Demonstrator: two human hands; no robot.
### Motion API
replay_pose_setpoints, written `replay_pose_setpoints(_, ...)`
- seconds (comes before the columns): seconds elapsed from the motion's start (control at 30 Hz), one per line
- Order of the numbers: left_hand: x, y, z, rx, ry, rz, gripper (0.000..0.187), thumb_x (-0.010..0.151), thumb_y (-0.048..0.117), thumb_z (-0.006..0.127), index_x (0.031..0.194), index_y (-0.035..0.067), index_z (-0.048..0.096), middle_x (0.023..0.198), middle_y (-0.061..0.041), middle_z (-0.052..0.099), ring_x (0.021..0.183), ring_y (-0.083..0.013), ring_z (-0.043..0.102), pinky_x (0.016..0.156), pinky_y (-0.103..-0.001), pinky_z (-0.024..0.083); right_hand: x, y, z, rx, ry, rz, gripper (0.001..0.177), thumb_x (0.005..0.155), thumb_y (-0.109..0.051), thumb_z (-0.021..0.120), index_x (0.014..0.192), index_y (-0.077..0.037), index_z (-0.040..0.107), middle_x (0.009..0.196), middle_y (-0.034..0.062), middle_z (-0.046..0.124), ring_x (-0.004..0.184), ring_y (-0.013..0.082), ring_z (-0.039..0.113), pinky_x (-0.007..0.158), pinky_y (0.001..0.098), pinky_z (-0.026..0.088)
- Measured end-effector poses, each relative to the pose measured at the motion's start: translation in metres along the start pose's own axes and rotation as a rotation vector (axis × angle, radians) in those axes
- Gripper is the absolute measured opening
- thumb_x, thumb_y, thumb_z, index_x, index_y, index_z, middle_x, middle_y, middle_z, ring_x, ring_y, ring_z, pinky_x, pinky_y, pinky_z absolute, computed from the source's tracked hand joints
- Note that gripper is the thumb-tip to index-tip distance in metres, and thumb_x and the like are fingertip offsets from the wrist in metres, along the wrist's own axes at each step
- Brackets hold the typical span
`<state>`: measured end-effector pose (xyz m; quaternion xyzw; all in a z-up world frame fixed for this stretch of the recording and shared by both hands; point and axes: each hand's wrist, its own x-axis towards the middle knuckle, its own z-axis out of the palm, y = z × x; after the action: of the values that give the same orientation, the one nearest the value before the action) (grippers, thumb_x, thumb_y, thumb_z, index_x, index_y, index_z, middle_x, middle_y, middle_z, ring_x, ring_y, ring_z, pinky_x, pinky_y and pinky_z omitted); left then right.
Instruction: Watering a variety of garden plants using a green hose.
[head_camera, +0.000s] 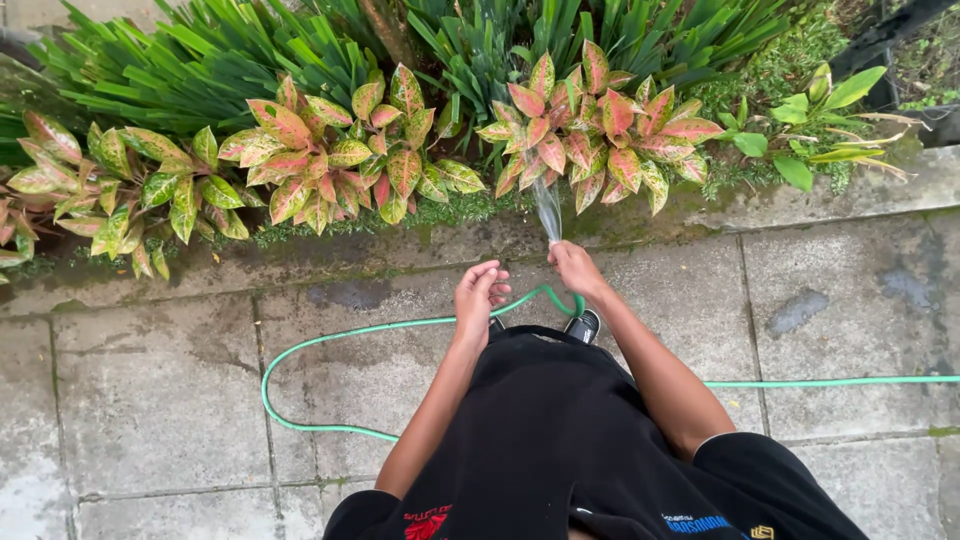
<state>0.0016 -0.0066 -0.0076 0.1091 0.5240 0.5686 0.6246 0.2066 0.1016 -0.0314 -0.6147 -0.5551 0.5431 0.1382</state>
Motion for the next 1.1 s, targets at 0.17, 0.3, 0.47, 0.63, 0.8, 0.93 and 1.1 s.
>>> replay_pose_setpoints(0.17,-0.003,0.003,-0.003,-0.010,0.031,-0.009,0.024,0.102,0.015,0.058,0.122,0.005,0.066,0.102,-0.008,0.073,0.079,-0.0125,0.068,0.065,-0.026,0.052,0.006,0.012,0.016,-0.014,-0.060,-0.044,0.043,0.104,-0.040,0.045,0.091,-0.003,0.063,0.075,0.0047,0.057,0.066,0.0159,0.052,0.060,0.0343,0.043)
replay_pose_setpoints(0.3,-0.004,0.002,-0.009,-0.031,0.021,0.010,0.024,0.101,0.015,0.059,0.122,0.005,0.066,0.102,-0.007,0.073,0.080,-0.0122,0.068,0.066,-0.025,0.052,-0.006,-0.011,0.024,-0.137,-0.101,-0.051,0.042,0.102,-0.038,0.043,0.091,-0.003,0.063,0.075,0.0068,0.060,0.068,0.0186,0.057,0.065,0.0361,0.047)
replay_pose_setpoints(0.47,-0.007,0.004,-0.015,-0.044,0.031,0.022,0.024,0.101,0.015,0.059,0.121,0.005,0.066,0.102,-0.007,0.073,0.080,-0.0122,0.068,0.066,-0.026,0.052,-0.007,-0.015,0.036,-0.166,-0.145,-0.083,0.039,0.100,-0.034,0.044,0.091,-0.001,0.063,0.079,0.0088,0.062,0.074,0.0205,0.059,0.071,0.0367,0.048)
replay_pose_setpoints(0.63,-0.009,-0.001,-0.026,-0.064,0.044,0.020,0.024,0.102,0.015,0.059,0.122,0.004,0.065,0.102,-0.007,0.073,0.079,-0.0126,0.068,0.066,-0.026,0.053,-0.008,-0.020,0.049,-0.330,-0.213,-0.086,0.042,0.101,-0.037,0.041,0.091,-0.002,0.063,0.080,0.0127,0.064,0.078,0.0263,0.063,0.075,0.0411,0.049)
replay_pose_setpoints(0.8,-0.010,0.001,-0.032,-0.076,0.065,0.034,0.024,0.102,0.015,0.058,0.121,0.004,0.065,0.102,-0.007,0.072,0.080,-0.0125,0.068,0.066,-0.026,0.053,-0.015,-0.040,0.059,-0.337,-0.212,-0.102,0.045,0.101,-0.039,0.041,0.093,-0.002,0.064,0.084,0.0155,0.067,0.081,0.0295,0.065,0.078,0.0434,0.050)
replay_pose_setpoints(0.93,-0.010,0.003,-0.035,-0.092,0.079,0.018,0.023,0.102,0.015,0.058,0.122,0.005,0.065,0.102,-0.007,0.072,0.080,-0.0125,0.068,0.066,-0.025,0.053,-0.004,-0.030,0.062,-0.354,-0.180,-0.129,0.047,0.102,-0.039,0.039,0.092,-0.001,0.065,0.086,0.0173,0.068,0.083,0.0324,0.066,0.080,0.0438,0.050)
replay_pose_setpoints(1.1,-0.011,0.007,-0.037,-0.076,0.081,0.022,0.024,0.102,0.014,0.058,0.122,0.004,0.065,0.102,-0.008,0.073,0.080,-0.0126,0.068,0.065,-0.026,0.053,0.001,-0.023,0.053,-0.334,-0.111,-0.107,0.046,0.102,-0.039,0.040,0.092,-0.001,0.065,0.086,0.0170,0.069,0.084,0.0319,0.065,0.080,0.0438,0.049)
